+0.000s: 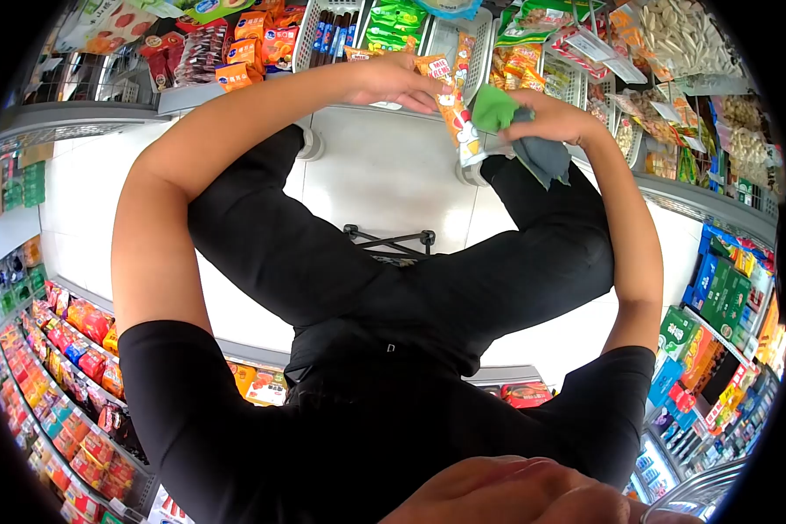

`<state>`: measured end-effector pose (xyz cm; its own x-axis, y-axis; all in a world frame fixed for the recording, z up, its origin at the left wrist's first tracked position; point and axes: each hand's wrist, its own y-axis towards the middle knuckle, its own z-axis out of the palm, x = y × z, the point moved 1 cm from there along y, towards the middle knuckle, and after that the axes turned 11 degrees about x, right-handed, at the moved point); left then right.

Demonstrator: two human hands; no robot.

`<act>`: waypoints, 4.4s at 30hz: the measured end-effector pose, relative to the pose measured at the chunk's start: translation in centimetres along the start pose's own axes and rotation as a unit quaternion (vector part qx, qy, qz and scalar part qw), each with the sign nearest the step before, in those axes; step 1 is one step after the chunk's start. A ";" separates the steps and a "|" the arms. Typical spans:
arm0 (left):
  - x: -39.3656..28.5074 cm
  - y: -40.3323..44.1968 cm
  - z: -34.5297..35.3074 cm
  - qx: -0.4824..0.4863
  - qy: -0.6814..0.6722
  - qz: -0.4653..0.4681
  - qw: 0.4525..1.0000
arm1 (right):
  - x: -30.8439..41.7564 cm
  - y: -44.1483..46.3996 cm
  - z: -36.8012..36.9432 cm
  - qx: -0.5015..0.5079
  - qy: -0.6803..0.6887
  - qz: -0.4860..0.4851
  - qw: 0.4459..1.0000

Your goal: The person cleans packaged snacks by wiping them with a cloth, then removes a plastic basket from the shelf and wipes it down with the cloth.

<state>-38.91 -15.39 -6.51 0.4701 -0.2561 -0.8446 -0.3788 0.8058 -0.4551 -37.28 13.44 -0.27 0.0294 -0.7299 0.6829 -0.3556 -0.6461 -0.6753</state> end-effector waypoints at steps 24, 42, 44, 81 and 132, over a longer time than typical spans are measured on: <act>-1.6 0.2 1.7 -0.041 -0.156 0.160 0.974 | 3.3 1.3 0.7 -0.311 -0.151 -0.255 0.903; -1.0 1.2 1.1 -0.007 -0.180 0.165 0.970 | 3.2 0.9 0.5 -0.401 -0.192 -0.209 0.871; -0.4 1.7 0.5 -0.046 -0.181 0.167 0.968 | 3.9 1.1 1.3 -0.332 -0.215 -0.287 0.872; 0.5 0.3 3.7 -0.028 -0.127 0.096 0.987 | 3.3 1.6 1.5 -0.298 -0.238 -0.218 0.898; -2.6 0.9 -0.3 0.061 -0.306 0.133 0.941 | 4.9 0.1 0.4 -0.429 -0.183 -0.192 0.864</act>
<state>-40.72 -14.16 -4.81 0.7564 0.2883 -0.5871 -0.4712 0.8627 -0.1835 -36.75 9.73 2.92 0.5356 -0.6220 0.5711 -0.8112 -0.5669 0.1433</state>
